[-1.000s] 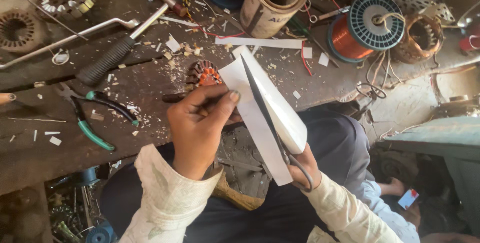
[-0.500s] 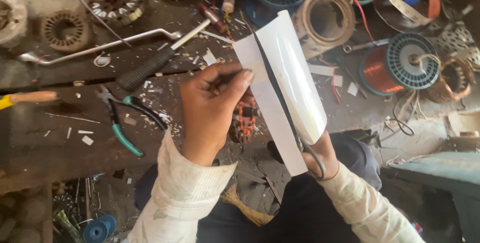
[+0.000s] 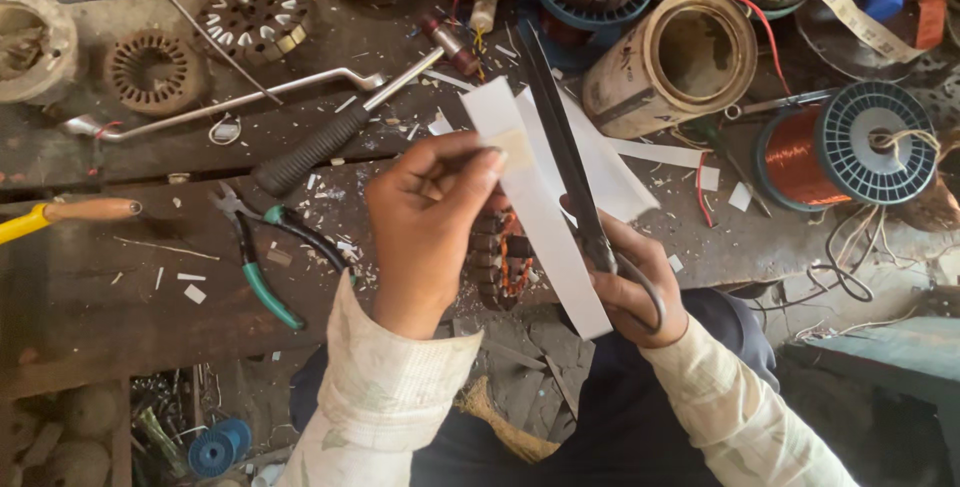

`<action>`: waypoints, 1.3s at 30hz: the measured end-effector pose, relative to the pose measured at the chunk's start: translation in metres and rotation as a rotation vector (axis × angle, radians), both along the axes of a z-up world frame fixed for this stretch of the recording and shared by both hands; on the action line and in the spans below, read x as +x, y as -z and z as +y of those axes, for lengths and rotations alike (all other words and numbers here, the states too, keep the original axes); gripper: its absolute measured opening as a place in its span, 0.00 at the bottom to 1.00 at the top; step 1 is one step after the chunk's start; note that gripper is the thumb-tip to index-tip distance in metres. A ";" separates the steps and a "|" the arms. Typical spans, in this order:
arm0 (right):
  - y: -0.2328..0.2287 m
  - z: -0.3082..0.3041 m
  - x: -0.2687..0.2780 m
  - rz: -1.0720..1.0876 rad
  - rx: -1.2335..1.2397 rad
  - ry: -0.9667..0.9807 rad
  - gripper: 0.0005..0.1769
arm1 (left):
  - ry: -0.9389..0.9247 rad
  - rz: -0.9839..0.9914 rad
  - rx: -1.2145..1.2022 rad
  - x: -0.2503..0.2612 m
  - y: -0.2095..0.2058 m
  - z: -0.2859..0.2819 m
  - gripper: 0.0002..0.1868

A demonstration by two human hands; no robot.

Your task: The person cuts small rectangular pieces from a white insulating sheet using scissors and inserts them into the slots of a copper-wound motor stator. The person repeats this process, cutting and placing multiple insulating pieces into the stator slots.

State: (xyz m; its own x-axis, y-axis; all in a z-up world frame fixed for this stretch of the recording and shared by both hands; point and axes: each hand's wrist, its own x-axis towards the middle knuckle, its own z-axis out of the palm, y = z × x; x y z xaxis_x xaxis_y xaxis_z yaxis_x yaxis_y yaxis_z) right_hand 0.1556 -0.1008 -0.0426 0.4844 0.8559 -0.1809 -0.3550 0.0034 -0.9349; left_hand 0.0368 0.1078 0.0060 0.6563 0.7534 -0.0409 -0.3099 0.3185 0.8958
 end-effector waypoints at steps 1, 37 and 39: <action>0.000 -0.001 0.000 -0.031 -0.025 0.020 0.46 | -0.019 0.006 0.002 0.000 0.001 0.000 0.09; 0.032 -0.035 -0.050 0.106 0.132 0.210 0.21 | -0.126 -0.372 0.089 -0.026 -0.005 -0.091 0.25; 0.032 -0.036 -0.054 0.091 0.163 0.158 0.23 | -0.162 -0.377 0.019 -0.025 -0.004 -0.091 0.21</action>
State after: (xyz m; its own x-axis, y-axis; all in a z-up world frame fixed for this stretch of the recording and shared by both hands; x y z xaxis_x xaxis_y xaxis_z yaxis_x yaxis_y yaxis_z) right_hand 0.1012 -0.1370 -0.0747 0.6024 0.7925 -0.0953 -0.4205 0.2136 -0.8818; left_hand 0.0117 0.0166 0.0097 0.4958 0.8464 0.1946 -0.6625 0.2237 0.7149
